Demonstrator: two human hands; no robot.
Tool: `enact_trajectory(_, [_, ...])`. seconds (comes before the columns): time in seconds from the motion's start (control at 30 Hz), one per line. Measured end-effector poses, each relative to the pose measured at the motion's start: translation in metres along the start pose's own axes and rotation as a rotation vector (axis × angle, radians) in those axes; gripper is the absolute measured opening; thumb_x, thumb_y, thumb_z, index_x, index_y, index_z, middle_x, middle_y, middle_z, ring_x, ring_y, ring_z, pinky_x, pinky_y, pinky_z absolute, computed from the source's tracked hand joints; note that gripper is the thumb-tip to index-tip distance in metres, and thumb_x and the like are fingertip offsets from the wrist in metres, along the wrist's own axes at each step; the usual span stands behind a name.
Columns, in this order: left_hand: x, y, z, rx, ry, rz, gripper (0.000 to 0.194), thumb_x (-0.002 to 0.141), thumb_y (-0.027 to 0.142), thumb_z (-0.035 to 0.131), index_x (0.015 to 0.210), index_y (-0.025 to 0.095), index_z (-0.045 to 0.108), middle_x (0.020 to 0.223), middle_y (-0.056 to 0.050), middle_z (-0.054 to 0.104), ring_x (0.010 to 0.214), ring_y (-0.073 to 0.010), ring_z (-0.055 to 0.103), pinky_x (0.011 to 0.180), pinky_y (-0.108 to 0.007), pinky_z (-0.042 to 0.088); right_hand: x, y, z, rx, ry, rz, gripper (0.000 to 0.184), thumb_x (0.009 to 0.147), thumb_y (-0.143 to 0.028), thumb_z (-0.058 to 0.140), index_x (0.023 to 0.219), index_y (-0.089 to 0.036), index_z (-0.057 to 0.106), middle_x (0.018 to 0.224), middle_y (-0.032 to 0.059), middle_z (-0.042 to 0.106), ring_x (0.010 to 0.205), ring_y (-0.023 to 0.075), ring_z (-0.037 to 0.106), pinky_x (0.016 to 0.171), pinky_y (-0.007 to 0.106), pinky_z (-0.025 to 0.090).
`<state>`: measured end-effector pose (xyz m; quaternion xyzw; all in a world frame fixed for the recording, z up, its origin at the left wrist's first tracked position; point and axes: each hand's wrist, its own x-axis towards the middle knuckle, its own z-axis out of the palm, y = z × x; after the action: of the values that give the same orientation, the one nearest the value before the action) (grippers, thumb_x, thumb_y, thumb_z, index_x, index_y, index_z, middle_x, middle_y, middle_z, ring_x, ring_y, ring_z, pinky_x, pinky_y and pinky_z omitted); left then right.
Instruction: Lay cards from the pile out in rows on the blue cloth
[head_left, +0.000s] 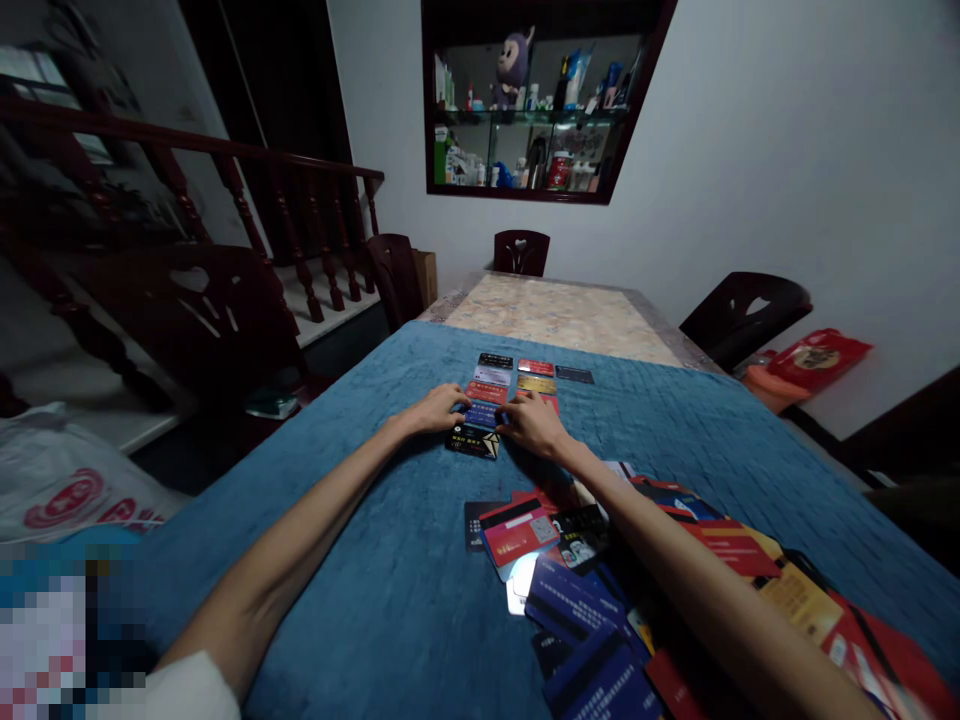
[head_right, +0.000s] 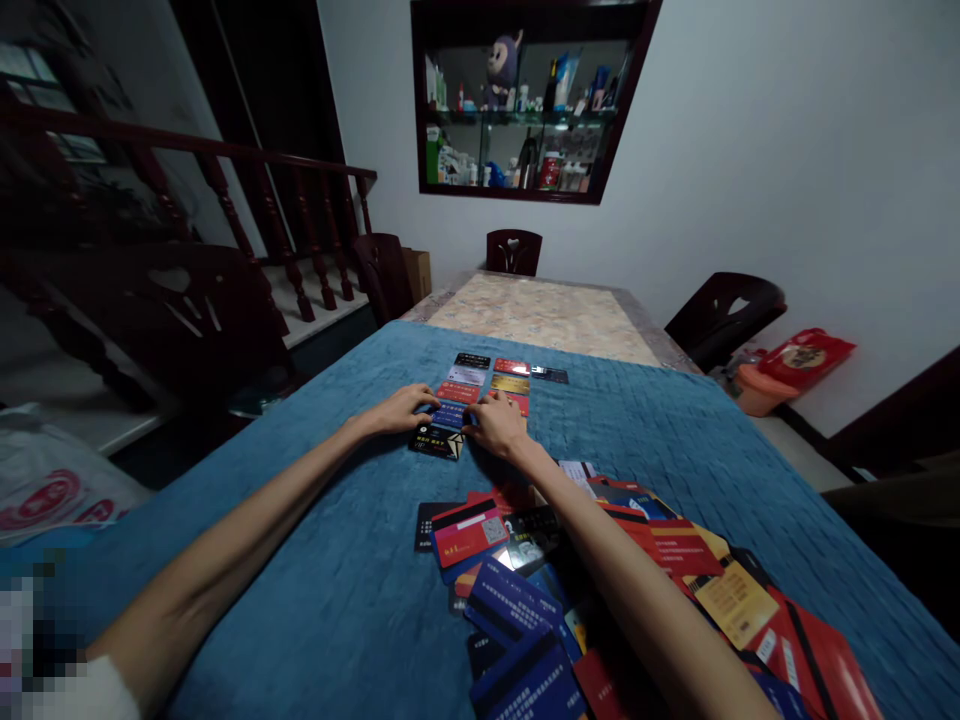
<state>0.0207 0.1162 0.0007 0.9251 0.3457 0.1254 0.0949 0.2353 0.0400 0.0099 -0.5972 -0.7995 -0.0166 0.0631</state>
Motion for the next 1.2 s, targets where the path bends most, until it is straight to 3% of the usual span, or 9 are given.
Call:
enact_trajectory(0.4, [0.000,0.000,0.002,0.053,-0.011,-0.030,0.034,0.081,0.021,0.056,0.113,0.017,0.069,0.111,-0.009,0.065,0.105,-0.0230,0.060,0.097,-0.032,0.046,0.002,-0.003,0.000,-0.017,-0.033,0.012,0.035,0.091,-0.043,0.056,0.123,-0.031,0.066,0.121,0.0090,0.065,0.115,0.0301,0.049,0.088,0.039,0.042])
enact_trajectory(0.87, [-0.001,0.007,0.003,0.129,0.012,-0.032,0.030,0.082,0.017,0.054,0.107,0.016,0.070,0.107,-0.009,0.067,0.102,-0.0234,0.061,0.096,-0.035,0.047,0.004,-0.003,0.005,-0.024,-0.041,0.026,0.035,0.092,-0.043,0.054,0.123,-0.032,0.064,0.122,0.0095,0.062,0.116,0.0318,0.048,0.088,0.042,0.044])
enact_trajectory(1.03, [-0.007,0.019,-0.002,0.152,0.085,-0.066,0.027,0.085,0.018,0.051,0.106,0.015,0.068,0.112,-0.011,0.063,0.107,-0.0259,0.058,0.096,-0.040,0.046,0.001,-0.005,0.002,-0.037,-0.031,0.023,0.035,0.090,-0.040,0.057,0.123,-0.030,0.063,0.123,0.0110,0.061,0.117,0.0322,0.048,0.089,0.043,0.043])
enact_trajectory(1.2, [-0.013,0.042,-0.010,0.182,0.161,-0.018,0.020,0.087,0.018,0.052,0.097,0.016,0.069,0.103,-0.010,0.064,0.100,-0.0256,0.057,0.090,-0.039,0.047,-0.007,-0.006,-0.011,-0.041,0.006,0.010,0.037,0.092,-0.038,0.054,0.128,-0.028,0.060,0.127,0.0118,0.059,0.117,0.0315,0.046,0.086,0.041,0.043])
